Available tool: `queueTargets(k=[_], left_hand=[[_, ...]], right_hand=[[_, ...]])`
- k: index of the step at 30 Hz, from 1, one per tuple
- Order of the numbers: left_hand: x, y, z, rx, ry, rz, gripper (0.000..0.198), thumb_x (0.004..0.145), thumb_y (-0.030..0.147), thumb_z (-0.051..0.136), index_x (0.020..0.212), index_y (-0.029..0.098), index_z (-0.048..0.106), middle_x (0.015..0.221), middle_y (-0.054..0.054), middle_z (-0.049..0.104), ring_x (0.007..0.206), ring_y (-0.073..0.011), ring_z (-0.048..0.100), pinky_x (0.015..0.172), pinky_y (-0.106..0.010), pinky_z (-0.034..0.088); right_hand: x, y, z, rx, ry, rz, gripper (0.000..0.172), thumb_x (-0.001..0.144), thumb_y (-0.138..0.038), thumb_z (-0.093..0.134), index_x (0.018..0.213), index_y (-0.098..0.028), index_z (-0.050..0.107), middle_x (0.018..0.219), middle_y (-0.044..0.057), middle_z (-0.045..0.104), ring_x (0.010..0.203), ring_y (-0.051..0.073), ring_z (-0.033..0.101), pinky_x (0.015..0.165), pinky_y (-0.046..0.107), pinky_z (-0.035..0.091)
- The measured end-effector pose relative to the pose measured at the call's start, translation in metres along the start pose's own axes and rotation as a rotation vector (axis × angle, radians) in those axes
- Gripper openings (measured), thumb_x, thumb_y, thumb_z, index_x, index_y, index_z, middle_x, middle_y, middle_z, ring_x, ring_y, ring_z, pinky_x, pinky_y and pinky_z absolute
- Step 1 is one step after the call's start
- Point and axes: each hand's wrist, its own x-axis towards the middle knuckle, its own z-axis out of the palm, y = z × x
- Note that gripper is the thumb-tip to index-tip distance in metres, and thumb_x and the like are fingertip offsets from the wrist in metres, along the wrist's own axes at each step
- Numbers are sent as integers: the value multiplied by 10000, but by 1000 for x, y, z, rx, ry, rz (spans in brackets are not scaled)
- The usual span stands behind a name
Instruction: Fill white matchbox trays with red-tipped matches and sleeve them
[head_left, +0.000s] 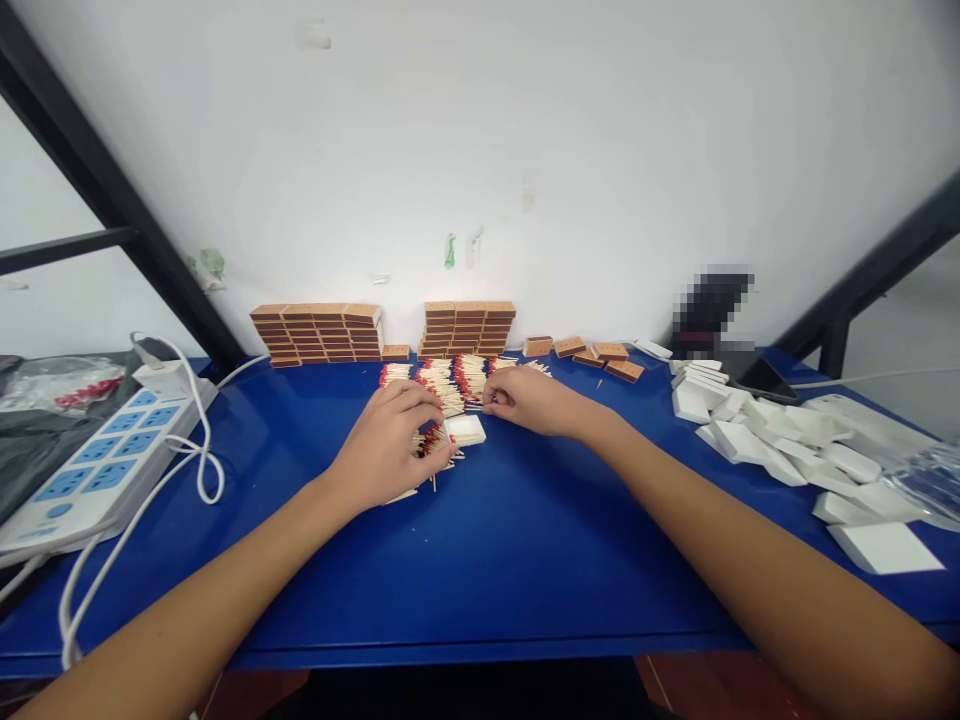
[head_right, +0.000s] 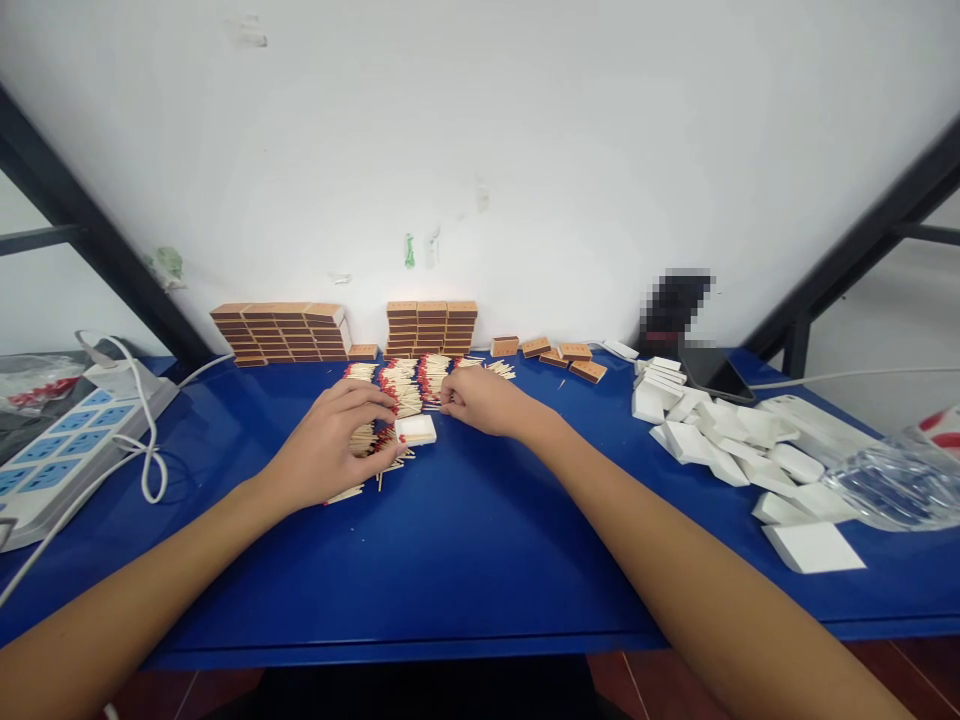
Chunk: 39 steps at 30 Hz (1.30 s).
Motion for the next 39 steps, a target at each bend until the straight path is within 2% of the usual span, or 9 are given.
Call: queueTargets(k=[5, 10, 20, 23, 25, 27, 31, 35, 39], left_hand=[[0, 3, 1, -45, -32, 18, 179, 857, 342, 772, 959, 202, 728, 1110, -89, 739, 1160, -300, 623, 1050, -490, 509], [-1, 0, 2, 6, -8, -6, 181, 885, 356, 744, 965, 194, 736, 1101, -84, 742, 1145, -290, 623, 1060, -491, 497], [-1, -3, 2, 35, 45, -16, 211, 886, 387, 755, 1002, 211, 756, 1126, -80, 733, 1149, -288, 617, 1046, -491, 503], [-1, -4, 2, 31, 49, -15, 224, 882, 389, 761, 1019, 212, 755, 1136, -87, 734, 1156, -297, 617, 1041, -503, 506], [-1, -4, 2, 21, 49, -17, 219, 884, 381, 763, 1026, 215, 754, 1143, -87, 736, 1159, -296, 619, 1045, -507, 505], [-1, -5, 3, 16, 45, -18, 220, 888, 382, 762, 1031, 214, 753, 1152, -86, 738, 1166, -296, 619, 1045, -510, 504], [-1, -6, 4, 18, 33, -12, 243, 893, 403, 759, 1034, 205, 752, 1150, -88, 736, 1170, -296, 622, 1047, -508, 501], [-1, -5, 3, 2, 30, 1, 218, 898, 388, 749, 1020, 207, 747, 1128, -87, 732, 1158, -283, 628, 1065, -490, 493], [0, -3, 3, -11, 30, -6, 192, 891, 368, 754, 996, 208, 740, 1121, -80, 732, 1144, -278, 628, 1065, -494, 496]], right_hand=[[0, 0, 2, -47, -21, 29, 92, 934, -192, 648, 863, -151, 689, 805, 54, 696, 688, 148, 532, 630, 260, 310], [-4, -4, -11, -13, -53, 35, 98, 950, -184, 619, 888, -148, 687, 851, 67, 708, 719, 156, 553, 638, 264, 326], [-16, -39, -22, 78, -64, -89, 94, 920, -157, 607, 866, -167, 683, 832, 35, 691, 700, 138, 541, 634, 259, 345], [-14, -28, -27, 117, 47, -86, 154, 961, -236, 590, 853, -169, 678, 767, 23, 669, 674, 139, 538, 618, 262, 342], [-12, -11, -29, 100, 156, -40, 160, 962, -238, 579, 861, -166, 680, 752, 22, 664, 668, 141, 546, 616, 264, 343], [-10, 5, -30, 35, 191, 4, 149, 942, -219, 590, 836, -162, 678, 747, 28, 665, 667, 145, 547, 621, 270, 339], [-7, 24, -22, 44, 54, 60, 99, 890, -219, 653, 813, -162, 680, 746, 32, 686, 653, 146, 565, 601, 268, 339], [-3, 20, -11, 101, -4, 64, 125, 887, -259, 686, 798, -173, 670, 767, 30, 695, 654, 142, 574, 593, 262, 350], [-2, 12, -7, 54, -31, 75, 186, 881, -190, 664, 711, -186, 589, 726, 23, 666, 622, 133, 532, 584, 268, 329]])
